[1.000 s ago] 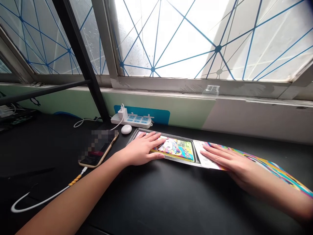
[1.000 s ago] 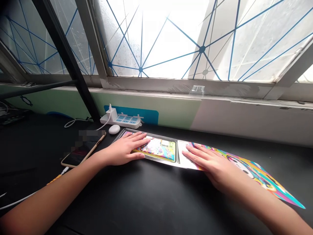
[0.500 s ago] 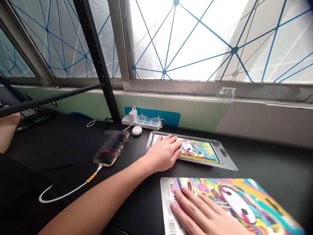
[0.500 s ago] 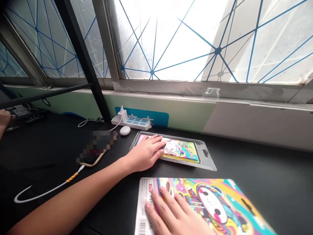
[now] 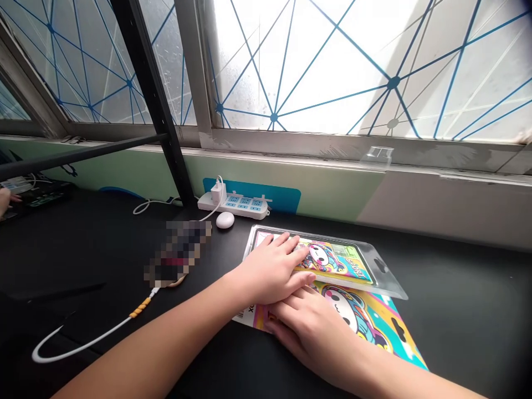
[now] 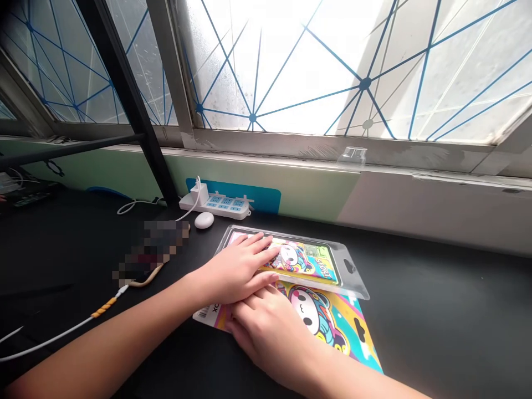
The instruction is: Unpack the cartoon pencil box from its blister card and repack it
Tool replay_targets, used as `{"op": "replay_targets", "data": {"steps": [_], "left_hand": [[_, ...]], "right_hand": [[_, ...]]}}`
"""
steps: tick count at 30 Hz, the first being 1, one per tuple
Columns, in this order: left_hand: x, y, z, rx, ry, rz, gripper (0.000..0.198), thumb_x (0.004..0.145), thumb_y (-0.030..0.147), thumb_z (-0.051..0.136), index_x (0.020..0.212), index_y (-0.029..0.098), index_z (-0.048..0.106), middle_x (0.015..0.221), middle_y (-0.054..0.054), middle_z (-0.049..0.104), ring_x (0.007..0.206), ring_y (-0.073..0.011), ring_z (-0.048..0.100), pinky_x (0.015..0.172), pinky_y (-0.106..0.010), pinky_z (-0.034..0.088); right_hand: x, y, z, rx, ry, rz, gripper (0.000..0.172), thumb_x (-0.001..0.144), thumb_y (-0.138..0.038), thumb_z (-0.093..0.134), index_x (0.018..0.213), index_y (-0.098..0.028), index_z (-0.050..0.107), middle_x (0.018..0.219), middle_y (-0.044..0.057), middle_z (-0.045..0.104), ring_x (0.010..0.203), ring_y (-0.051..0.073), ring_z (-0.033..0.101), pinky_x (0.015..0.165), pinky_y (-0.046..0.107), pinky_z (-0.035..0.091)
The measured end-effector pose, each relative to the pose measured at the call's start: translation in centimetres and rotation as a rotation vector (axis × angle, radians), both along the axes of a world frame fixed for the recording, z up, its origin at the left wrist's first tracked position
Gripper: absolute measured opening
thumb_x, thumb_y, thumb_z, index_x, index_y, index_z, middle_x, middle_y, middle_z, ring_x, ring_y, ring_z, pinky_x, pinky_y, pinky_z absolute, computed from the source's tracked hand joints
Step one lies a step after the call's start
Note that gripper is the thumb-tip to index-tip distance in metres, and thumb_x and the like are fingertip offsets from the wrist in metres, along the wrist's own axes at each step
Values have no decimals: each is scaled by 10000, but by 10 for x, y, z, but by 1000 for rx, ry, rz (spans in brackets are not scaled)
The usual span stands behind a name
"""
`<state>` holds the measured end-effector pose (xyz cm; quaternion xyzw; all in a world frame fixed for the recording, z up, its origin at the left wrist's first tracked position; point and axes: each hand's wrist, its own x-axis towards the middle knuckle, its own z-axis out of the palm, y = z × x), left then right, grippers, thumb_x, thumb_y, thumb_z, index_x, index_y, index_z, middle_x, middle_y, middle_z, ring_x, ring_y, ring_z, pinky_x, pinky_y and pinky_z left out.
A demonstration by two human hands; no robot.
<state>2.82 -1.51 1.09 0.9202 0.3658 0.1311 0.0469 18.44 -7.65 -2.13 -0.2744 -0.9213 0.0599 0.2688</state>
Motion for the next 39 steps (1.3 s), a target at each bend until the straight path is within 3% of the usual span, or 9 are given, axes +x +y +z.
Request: {"op": "replay_targets", "data": {"steps": [4,7,10,14,17,21,28,33,39], "left_hand": [[-6,1,3,34,-15,33,500,1098,438,383,1483,153,529,1559,-154,531,1449,-325,474,1188,-537,348],[-12,5,2,35,4,50,485,1091,442,412,1468,165,538,1552,-140,542,1437,-332,480,1185,-622,304],[-16,9,1,4,3,29,518,1080,466,436,1497,168,512,1588,-128,502,1468,-311,441,1185,-573,328],[-16,12,1,-27,12,12,524,1079,463,437,1515,178,497,1613,-118,470,1492,-302,406,1200,-551,306],[-14,12,0,-35,-10,18,507,1069,458,460,1492,185,524,1595,-121,493,1474,-301,430,1201,-544,299],[-12,13,0,-27,-69,41,475,1058,439,487,1460,193,547,1552,-116,544,1446,-288,465,1205,-547,281],[-15,13,2,-40,-101,89,495,1039,434,539,1466,183,525,1537,-115,556,1424,-302,480,1190,-558,312],[-27,21,4,109,-97,110,587,979,419,670,1482,176,490,1497,-149,586,1393,-338,506,1176,-604,309],[-37,10,26,385,-79,-54,444,860,342,832,1230,166,662,1127,-103,722,1051,-289,660,976,-483,500]], "right_hand": [[19,10,17,230,34,35,224,985,-135,516,831,-193,669,767,38,714,709,188,636,727,347,506],[51,39,30,290,-104,-191,238,1009,-228,516,850,-195,691,790,69,701,743,223,645,688,361,495],[94,74,37,28,-283,-454,327,996,-432,533,1073,-189,736,1046,128,714,818,270,692,714,410,552],[138,102,41,-410,-274,-445,608,809,-718,672,1188,-248,740,1167,106,680,939,286,707,781,381,599],[147,105,42,-485,-273,-440,703,746,-760,707,1223,-244,733,1184,114,660,1020,309,680,848,393,597],[141,103,43,-455,-294,-431,651,751,-718,718,1204,-250,734,1173,116,649,1072,320,650,895,414,584],[124,93,56,-272,-375,-515,476,716,-550,826,1042,-222,713,1120,116,651,1073,342,618,875,473,575],[118,69,50,79,-355,-509,501,656,-440,921,980,-204,620,1106,124,676,1009,340,640,830,489,575],[118,37,42,433,-110,-348,147,942,-184,663,1061,-212,581,1093,96,772,890,232,753,1088,548,480]]}}
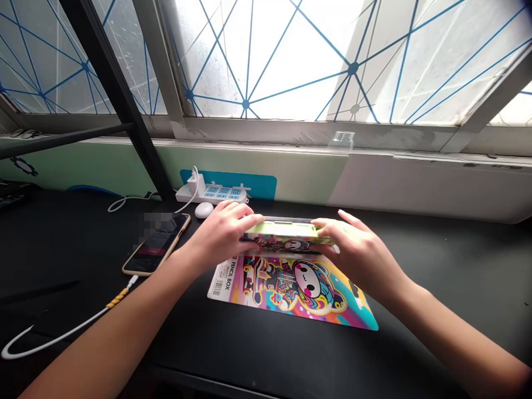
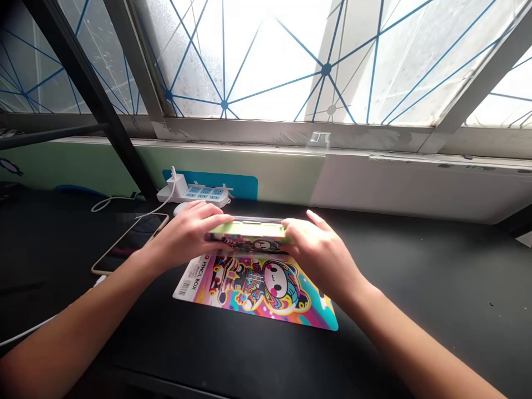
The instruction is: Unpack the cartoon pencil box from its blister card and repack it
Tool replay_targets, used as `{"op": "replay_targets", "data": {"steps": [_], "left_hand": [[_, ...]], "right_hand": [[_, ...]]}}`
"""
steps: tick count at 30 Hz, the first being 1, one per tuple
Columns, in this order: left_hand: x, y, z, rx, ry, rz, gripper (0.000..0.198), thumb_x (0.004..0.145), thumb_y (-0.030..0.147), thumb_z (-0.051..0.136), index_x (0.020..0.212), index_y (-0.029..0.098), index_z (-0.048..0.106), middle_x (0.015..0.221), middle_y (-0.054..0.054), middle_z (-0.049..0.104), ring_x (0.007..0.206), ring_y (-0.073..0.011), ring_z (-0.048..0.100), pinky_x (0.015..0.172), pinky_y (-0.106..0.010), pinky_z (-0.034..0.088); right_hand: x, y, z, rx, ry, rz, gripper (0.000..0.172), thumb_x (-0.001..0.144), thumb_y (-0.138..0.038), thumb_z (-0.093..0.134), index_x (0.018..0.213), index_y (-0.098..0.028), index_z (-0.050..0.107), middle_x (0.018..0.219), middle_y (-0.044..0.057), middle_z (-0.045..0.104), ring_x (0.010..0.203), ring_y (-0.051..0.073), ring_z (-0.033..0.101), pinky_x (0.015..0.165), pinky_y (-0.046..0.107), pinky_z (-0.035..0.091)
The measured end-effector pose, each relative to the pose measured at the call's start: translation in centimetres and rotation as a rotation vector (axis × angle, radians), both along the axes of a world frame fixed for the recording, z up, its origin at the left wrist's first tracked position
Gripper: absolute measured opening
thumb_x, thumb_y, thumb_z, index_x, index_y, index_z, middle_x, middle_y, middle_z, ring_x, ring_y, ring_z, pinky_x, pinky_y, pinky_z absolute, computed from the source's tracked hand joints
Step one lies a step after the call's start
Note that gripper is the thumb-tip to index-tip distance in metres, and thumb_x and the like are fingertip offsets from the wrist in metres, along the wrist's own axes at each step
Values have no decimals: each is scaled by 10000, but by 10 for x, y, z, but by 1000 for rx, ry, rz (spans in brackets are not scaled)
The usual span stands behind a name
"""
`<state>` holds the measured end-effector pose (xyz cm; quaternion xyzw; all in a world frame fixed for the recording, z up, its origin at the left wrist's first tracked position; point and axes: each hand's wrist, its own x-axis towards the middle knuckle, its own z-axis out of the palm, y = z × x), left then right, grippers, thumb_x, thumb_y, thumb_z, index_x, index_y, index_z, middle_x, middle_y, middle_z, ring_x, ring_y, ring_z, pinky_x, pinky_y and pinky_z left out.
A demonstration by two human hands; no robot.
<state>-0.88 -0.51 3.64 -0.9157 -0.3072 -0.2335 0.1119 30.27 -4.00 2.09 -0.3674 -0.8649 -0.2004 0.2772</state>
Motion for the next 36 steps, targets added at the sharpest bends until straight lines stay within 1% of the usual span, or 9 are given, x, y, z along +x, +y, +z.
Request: {"op": "replay_targets", "data": {"steps": [2,5,8,11,17,21,24,33,36], "left_hand": [[0,-22,8,139,-55,-44,328,925,275,758,1221,168,666,1105,-107,706,1017,-269,651,943,-457,523],[-3,-65,7,253,-161,-62,334,979,146,631,1303,226,637,1106,-89,707,1031,-248,639,1001,-472,517],[-9,-103,-14,135,-201,-32,458,969,47,546,1333,314,627,1161,-46,719,1138,-232,641,1121,-484,459],[-13,-121,-41,-27,-215,-16,483,933,18,572,1322,296,637,1206,-62,721,1182,-241,641,1066,-417,520],[-14,-126,-59,-346,-270,168,523,900,147,659,1390,315,593,1537,-85,538,1416,-328,500,1098,-469,535],[-16,-125,-62,-508,-252,282,739,853,390,796,1517,362,473,1579,-95,502,1421,-368,505,1100,-541,527],[-17,-124,-64,-561,-292,306,750,906,353,737,1567,385,384,1555,-79,527,1436,-336,490,1140,-534,487],[-13,-126,-67,-603,-425,386,895,849,272,770,1594,461,312,1423,-77,560,1338,-336,551,1094,-513,508],[-13,-128,-69,-610,-446,368,968,834,261,783,1612,479,250,1431,-78,557,1351,-345,538,1092,-533,501]], "right_hand": [[5,-17,3,87,48,53,164,957,-165,653,1096,-227,593,1057,73,780,909,224,757,1075,529,500],[18,-57,-1,126,124,53,481,921,-149,689,1365,-279,560,1092,66,780,967,262,749,1055,535,526],[32,-102,-20,-23,105,37,647,963,-154,558,1554,-387,434,1050,8,803,987,276,758,1111,532,498],[39,-126,-39,-193,52,78,722,957,-106,494,1607,-385,351,1097,-7,803,1016,265,760,1123,492,506],[30,-112,-47,-300,204,51,475,890,-269,736,1343,-320,602,1209,98,728,1151,306,699,918,429,635],[35,-103,-52,-540,277,-64,567,899,-422,731,1421,-323,534,1512,135,549,1342,337,590,1014,462,593],[46,-97,-54,-679,297,-64,571,921,-405,700,1455,-324,515,1581,129,481,1418,330,520,1098,471,529],[56,-84,-37,-787,469,-81,715,706,-543,879,1359,-345,665,1429,111,631,1351,389,552,1093,546,509],[55,-76,-33,-774,562,-87,510,814,-655,728,1198,-322,768,1220,112,730,1185,380,645,983,525,566]]}}
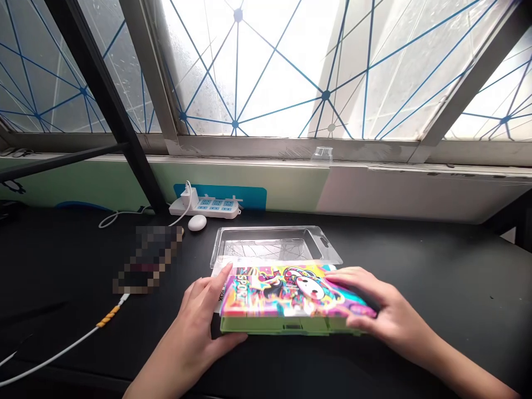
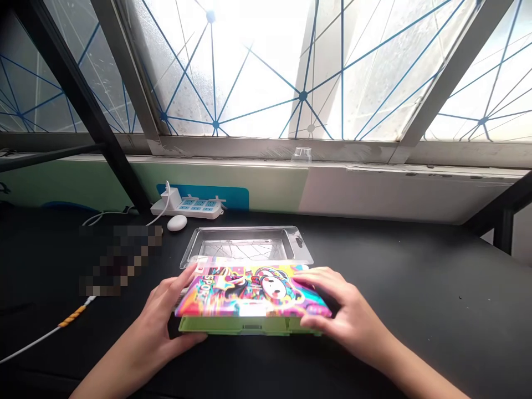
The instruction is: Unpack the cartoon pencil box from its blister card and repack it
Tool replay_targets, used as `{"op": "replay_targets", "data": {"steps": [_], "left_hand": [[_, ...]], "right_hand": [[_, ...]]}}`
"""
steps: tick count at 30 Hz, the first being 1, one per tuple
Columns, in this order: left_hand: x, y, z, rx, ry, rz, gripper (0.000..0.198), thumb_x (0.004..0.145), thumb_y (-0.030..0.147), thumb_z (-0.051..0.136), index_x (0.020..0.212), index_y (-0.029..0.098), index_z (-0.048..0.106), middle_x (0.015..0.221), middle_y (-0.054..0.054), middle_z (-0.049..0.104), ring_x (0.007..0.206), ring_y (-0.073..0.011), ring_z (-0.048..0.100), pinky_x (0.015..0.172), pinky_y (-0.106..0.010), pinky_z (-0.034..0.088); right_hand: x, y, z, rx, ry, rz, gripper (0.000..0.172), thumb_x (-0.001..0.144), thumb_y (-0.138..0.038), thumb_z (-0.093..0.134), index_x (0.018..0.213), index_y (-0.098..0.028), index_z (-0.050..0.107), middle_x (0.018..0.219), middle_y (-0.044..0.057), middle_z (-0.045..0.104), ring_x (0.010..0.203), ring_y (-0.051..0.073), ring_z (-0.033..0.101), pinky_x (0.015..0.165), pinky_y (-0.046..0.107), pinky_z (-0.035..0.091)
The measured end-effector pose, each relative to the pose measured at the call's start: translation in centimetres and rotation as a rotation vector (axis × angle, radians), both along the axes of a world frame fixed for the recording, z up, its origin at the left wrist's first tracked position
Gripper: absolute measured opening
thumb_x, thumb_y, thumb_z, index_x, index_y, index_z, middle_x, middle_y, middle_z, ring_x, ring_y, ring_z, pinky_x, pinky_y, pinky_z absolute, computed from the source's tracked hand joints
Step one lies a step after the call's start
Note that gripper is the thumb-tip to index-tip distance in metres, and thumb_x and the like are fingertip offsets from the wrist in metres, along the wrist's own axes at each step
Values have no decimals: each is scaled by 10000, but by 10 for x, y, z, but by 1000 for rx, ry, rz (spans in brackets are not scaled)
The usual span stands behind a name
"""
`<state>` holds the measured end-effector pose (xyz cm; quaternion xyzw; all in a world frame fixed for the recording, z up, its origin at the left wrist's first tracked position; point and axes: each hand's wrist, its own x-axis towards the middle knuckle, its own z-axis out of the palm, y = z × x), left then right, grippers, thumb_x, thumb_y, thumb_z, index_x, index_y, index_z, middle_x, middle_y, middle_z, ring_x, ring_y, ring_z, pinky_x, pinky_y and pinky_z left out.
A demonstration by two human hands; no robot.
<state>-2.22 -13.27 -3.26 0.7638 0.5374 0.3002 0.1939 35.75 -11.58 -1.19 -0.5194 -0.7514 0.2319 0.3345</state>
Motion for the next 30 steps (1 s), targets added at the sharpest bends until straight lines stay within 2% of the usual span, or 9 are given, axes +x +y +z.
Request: {"op": "replay_targets", "data": {"steps": [1,3,5,10,18,22,25,27,30], "left_hand": [[0,-1,0,-6,-8,-6,1015,823,257,792,1623,480,209,1432,-80,561,1346,-345,545,1087,-533,505],[0,-2,1,-26,-26,-8,1131,793,245,811,1642,473,100,1430,-84,577,1320,-340,573,1078,-535,511],[0,-4,3,-46,-35,3,1223,762,230,828,1648,457,16,1427,-88,593,1290,-335,602,1073,-540,512],[2,-5,6,-52,-17,30,1223,730,202,837,1641,476,68,1420,-75,611,1275,-327,622,1042,-511,540],[-2,-3,7,-28,-5,-32,1163,821,342,821,1647,445,9,1469,-111,592,1290,-348,624,1023,-525,564],[-4,-1,11,21,23,-38,889,862,453,781,1595,425,280,1438,-91,622,1268,-341,635,1002,-468,584],[-5,2,14,50,43,-61,621,913,575,680,1468,355,507,1371,-87,660,1236,-339,637,984,-440,586],[-6,3,14,36,38,-51,602,948,655,576,1446,318,540,1354,-99,663,1232,-339,628,988,-443,577],[-8,3,10,13,41,-34,652,981,701,458,1509,320,484,1409,-103,626,1273,-334,598,1022,-457,555]], "right_hand": [[-1,4,1,-6,28,-35,452,881,-676,625,1073,-306,802,1101,111,752,1090,365,676,922,507,586],[-5,12,5,-44,60,-99,522,962,-673,466,850,-285,797,904,96,746,933,337,698,828,472,602],[-9,18,8,-105,70,-122,563,965,-684,436,778,-278,778,827,77,740,869,337,702,789,462,607],[-11,19,11,-237,114,-69,566,987,-670,395,914,-282,799,894,66,769,832,335,707,783,476,617],[26,9,-9,-97,-63,79,485,943,-639,530,1302,-362,701,1309,102,690,1180,375,663,975,521,573],[41,6,-12,-175,-122,135,756,795,-563,758,1497,-427,515,1539,70,542,1334,411,577,1031,522,564],[44,4,-14,-186,-158,106,1010,596,-465,929,1508,-432,495,1563,68,517,1354,441,556,1017,500,584],[41,6,-16,-143,-188,108,913,640,-441,913,1473,-427,540,1514,82,554,1337,428,574,1017,506,581],[35,11,-18,-115,-187,125,547,870,-450,719,1405,-419,608,1414,94,606,1269,367,626,989,485,592]]}}
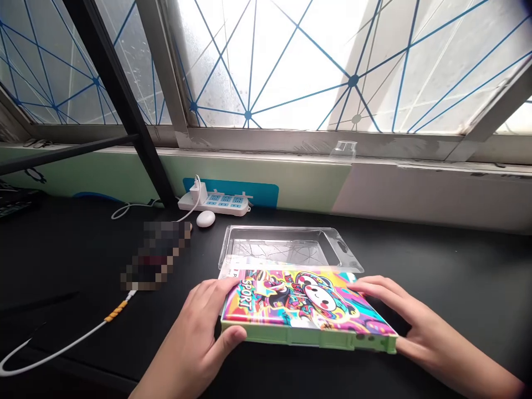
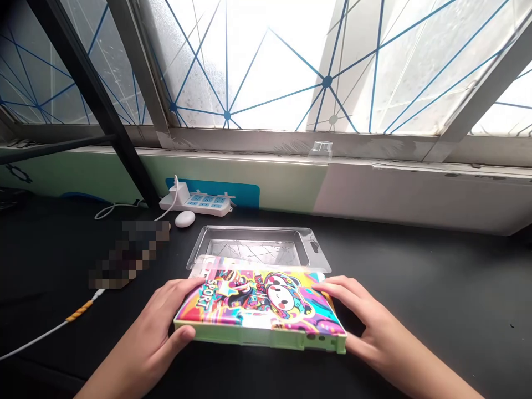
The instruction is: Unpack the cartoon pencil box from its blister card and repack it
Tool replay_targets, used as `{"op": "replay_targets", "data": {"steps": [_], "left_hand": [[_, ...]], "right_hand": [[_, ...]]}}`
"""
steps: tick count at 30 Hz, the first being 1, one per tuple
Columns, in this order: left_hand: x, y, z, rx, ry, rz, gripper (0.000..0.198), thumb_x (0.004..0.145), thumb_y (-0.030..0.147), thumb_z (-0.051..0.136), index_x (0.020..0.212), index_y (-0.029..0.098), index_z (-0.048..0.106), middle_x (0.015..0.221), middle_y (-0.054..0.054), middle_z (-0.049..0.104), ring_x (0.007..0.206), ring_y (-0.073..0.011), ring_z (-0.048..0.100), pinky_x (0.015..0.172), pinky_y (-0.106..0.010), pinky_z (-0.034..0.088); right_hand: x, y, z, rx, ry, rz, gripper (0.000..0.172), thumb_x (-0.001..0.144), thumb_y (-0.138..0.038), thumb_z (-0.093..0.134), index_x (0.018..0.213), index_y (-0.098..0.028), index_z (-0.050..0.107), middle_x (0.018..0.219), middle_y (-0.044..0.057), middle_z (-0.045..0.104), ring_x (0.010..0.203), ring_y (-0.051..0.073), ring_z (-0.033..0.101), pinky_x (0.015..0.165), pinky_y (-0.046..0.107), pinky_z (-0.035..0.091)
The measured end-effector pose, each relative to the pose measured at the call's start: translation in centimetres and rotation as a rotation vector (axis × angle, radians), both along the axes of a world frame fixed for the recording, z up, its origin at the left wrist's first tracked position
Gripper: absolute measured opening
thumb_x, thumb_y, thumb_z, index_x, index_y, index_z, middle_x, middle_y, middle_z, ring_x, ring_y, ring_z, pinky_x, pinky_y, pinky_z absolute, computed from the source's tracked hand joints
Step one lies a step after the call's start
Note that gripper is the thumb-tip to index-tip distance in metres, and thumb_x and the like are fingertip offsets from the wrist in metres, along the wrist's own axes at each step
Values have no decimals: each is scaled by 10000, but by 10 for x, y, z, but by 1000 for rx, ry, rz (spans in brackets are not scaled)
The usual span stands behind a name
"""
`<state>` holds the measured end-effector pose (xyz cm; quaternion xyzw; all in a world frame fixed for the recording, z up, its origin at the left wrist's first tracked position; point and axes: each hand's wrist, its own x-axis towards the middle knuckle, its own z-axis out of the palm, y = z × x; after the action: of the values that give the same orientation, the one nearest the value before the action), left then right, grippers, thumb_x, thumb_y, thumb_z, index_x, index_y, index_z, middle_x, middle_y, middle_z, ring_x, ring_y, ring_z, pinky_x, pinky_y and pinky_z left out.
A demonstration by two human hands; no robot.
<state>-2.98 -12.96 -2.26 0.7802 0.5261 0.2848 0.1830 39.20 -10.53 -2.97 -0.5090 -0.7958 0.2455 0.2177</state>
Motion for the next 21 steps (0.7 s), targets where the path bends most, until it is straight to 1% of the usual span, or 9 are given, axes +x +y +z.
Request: {"op": "replay_targets", "data": {"steps": [2,4,6,9,13,15,18,20,21], "left_hand": [[-1,0,-4,0,12,-6,682,991,700,434,1553,315,433,1468,-109,586,1328,-335,560,1058,-469,534],[-1,1,-6,2,40,-10,660,996,670,465,1538,293,457,1494,-114,570,1368,-342,526,1085,-485,515],[1,2,-4,-6,86,-11,534,1013,594,507,1448,288,555,1487,-102,582,1383,-344,512,1101,-506,503],[4,3,1,-33,134,-19,341,1032,505,514,1256,298,668,1478,-71,593,1383,-341,512,1088,-530,511],[5,3,4,-43,129,-19,312,1022,514,528,1190,299,681,1485,-63,589,1389,-344,510,1082,-535,519],[4,2,2,-35,110,7,358,1014,514,543,1289,306,639,1491,-73,584,1391,-342,516,1089,-524,519],[3,2,-3,-27,78,46,555,1018,498,542,1536,334,428,1533,-81,548,1413,-327,510,1104,-505,516],[3,2,-5,-30,76,38,638,1023,488,531,1607,364,307,1579,-65,507,1439,-321,488,1118,-508,505],[2,2,-5,-34,80,28,649,1023,488,528,1616,377,290,1599,-54,487,1446,-323,482,1123,-516,500]], "right_hand": [[-4,2,1,0,25,19,413,932,-484,621,1333,-396,664,1328,100,630,1193,348,655,956,467,602],[-9,3,4,-12,43,34,358,963,-527,545,1222,-353,722,1245,105,638,1127,340,661,940,460,599],[-14,2,8,-40,60,3,384,993,-551,466,1068,-312,757,1163,105,637,1056,329,658,904,449,600],[-23,-1,14,-95,78,-94,463,1003,-588,421,850,-274,726,1058,90,620,946,303,652,840,433,595],[-27,-3,14,-116,46,-118,475,1017,-598,392,832,-267,677,1027,71,590,903,268,637,830,414,575],[-25,-5,12,-87,-5,-134,465,1031,-583,373,834,-264,647,1005,61,575,862,244,629,798,396,563],[-22,-9,7,11,-101,-169,435,1027,-569,409,770,-253,562,974,48,560,787,213,610,725,371,545],[-22,-11,6,106,-162,-175,409,1027,-543,436,759,-251,538,974,47,567,780,206,605,711,365,536],[-22,-12,5,166,-192,-174,383,1025,-527,453,774,-252,545,980,49,576,784,207,605,709,365,532]]}}
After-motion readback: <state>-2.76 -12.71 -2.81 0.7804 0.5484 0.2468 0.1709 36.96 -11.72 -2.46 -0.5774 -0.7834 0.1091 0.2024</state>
